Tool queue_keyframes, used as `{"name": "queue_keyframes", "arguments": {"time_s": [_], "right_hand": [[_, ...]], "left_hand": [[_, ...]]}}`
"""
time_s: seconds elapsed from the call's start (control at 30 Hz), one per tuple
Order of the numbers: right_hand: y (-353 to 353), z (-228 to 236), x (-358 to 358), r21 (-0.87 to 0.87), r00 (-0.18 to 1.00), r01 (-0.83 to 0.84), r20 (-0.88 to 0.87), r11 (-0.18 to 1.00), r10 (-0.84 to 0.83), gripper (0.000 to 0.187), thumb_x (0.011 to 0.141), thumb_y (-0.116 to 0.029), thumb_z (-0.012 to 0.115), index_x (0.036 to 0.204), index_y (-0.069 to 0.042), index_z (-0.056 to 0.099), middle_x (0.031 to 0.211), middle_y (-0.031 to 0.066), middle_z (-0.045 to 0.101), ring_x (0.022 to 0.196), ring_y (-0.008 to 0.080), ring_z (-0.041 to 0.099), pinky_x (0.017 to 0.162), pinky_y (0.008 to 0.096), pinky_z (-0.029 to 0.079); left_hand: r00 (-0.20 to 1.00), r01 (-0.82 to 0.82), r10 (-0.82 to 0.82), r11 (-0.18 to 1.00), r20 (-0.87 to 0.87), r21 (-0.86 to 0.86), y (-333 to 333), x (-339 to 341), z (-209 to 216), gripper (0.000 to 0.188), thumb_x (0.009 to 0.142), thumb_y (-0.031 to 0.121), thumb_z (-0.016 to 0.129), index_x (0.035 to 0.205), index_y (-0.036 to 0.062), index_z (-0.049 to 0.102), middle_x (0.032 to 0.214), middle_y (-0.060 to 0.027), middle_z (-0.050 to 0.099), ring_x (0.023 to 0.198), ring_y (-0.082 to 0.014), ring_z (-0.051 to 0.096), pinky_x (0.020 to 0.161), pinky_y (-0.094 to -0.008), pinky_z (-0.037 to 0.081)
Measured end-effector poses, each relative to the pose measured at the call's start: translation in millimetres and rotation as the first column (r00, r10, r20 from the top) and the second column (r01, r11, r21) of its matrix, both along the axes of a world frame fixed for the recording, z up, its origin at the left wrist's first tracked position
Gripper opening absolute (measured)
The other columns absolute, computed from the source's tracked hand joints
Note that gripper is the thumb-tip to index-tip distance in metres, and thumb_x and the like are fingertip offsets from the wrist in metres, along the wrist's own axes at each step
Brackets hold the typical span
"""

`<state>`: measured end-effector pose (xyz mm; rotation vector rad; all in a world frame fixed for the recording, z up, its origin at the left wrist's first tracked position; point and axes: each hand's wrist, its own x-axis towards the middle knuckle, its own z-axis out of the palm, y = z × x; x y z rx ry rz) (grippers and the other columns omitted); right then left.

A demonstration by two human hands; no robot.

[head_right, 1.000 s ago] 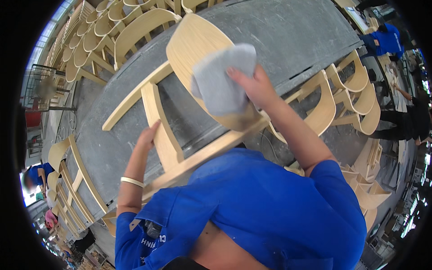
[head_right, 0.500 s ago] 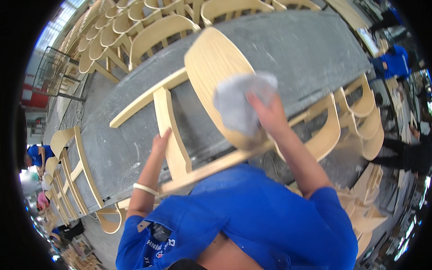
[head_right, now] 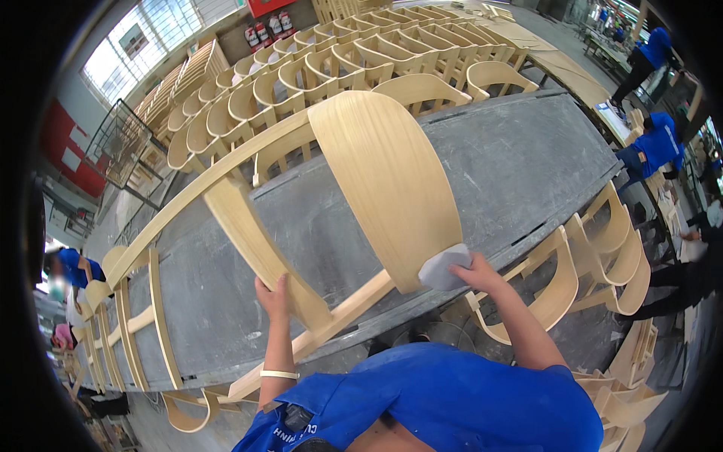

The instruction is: The person sands a wooden chair frame using a sanding block, moving it over the seat, backrest, and legs. The chair is repeatedly repositioned to access different surfaces. The person continues sanding multiple chairs in sequence.

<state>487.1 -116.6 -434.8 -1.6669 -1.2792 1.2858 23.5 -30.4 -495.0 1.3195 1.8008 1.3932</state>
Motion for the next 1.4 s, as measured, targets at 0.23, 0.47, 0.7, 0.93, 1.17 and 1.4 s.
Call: {"name": "queue_keyframes", "arguments": {"time_s": [0.23,0.47,0.7,0.93,1.17,1.4], "right_hand": [[-19.0,-56.6,-17.2,0.007,0.989,0.066,-0.132,0.998,-0.065,0.037,0.087,-0.010,0.066,0.121,0.001,0.057,0.109,0.0092,0.067,0.100,0.0156,0.061,0.088,0.0322,0.048],[-34.3,-75.7,-28.3,0.046,0.965,0.147,-0.227,0.988,-0.133,0.037,0.088,-0.009,0.065,0.122,0.002,0.054,0.111,0.0104,0.065,0.101,0.0161,0.061,0.089,0.0316,0.048],[-34.4,-84.5,-34.7,0.071,0.974,0.168,-0.166,0.983,-0.154,0.040,0.086,-0.012,0.068,0.120,0.002,0.054,0.110,0.0119,0.065,0.102,0.0176,0.062,0.088,0.0320,0.048],[-39.5,-79.3,-66.7,0.115,0.982,0.186,-0.020,0.976,-0.185,0.038,0.086,-0.011,0.067,0.120,0.001,0.054,0.109,0.0131,0.066,0.100,0.0189,0.063,0.086,0.0328,0.049],[-31.3,-80.5,-66.4,0.240,0.981,0.193,-0.046,0.951,-0.187,0.039,0.086,-0.009,0.066,0.121,0.002,0.055,0.108,0.0134,0.067,0.102,0.0205,0.063,0.088,0.0336,0.049],[-21.4,-86.5,-66.1,0.241,0.962,0.270,-0.032,0.932,-0.271,0.039,0.086,-0.011,0.067,0.121,0.001,0.056,0.109,0.0131,0.067,0.103,0.0205,0.063,0.089,0.0334,0.048]], "left_hand": [[0.977,0.205,-0.211,0.972,0.042,0.117,8.9,-11.9,12.1,0.056,0.084,0.013,0.072,0.126,-0.0061,0.041,0.118,-0.0161,0.055,0.107,-0.0234,0.057,0.093,-0.0345,0.045],[0.965,0.250,-0.256,0.963,0.057,0.102,15.9,-8.4,19.2,0.066,0.085,0.011,0.071,0.136,-0.0075,0.034,0.127,-0.0188,0.051,0.113,-0.0248,0.054,0.097,-0.0354,0.044],[0.955,0.282,-0.288,0.956,0.075,0.075,32.3,-13.0,15.9,0.061,0.082,0.014,0.074,0.129,-0.0062,0.041,0.120,-0.0172,0.056,0.107,-0.0230,0.057,0.092,-0.0343,0.047],[0.965,0.264,-0.262,0.962,0.027,-0.076,60.1,-47.7,-17.8,0.055,0.080,0.016,0.077,0.123,-0.0027,0.047,0.108,-0.0135,0.064,0.097,-0.0209,0.062,0.084,-0.0333,0.050],[0.706,0.138,-0.476,0.819,-0.525,-0.557,61.8,-33.5,115.7,0.034,0.084,0.028,0.071,0.100,-0.0023,0.067,0.088,-0.0107,0.069,0.088,-0.0220,0.065,0.078,-0.0358,0.050],[0.440,0.693,-0.877,0.194,-0.194,0.695,-77.4,44.0,313.8,0.008,0.082,0.005,0.057,0.079,0.0029,0.063,0.070,-0.0059,0.056,0.062,-0.0191,0.055,0.050,-0.0330,0.043]]}}
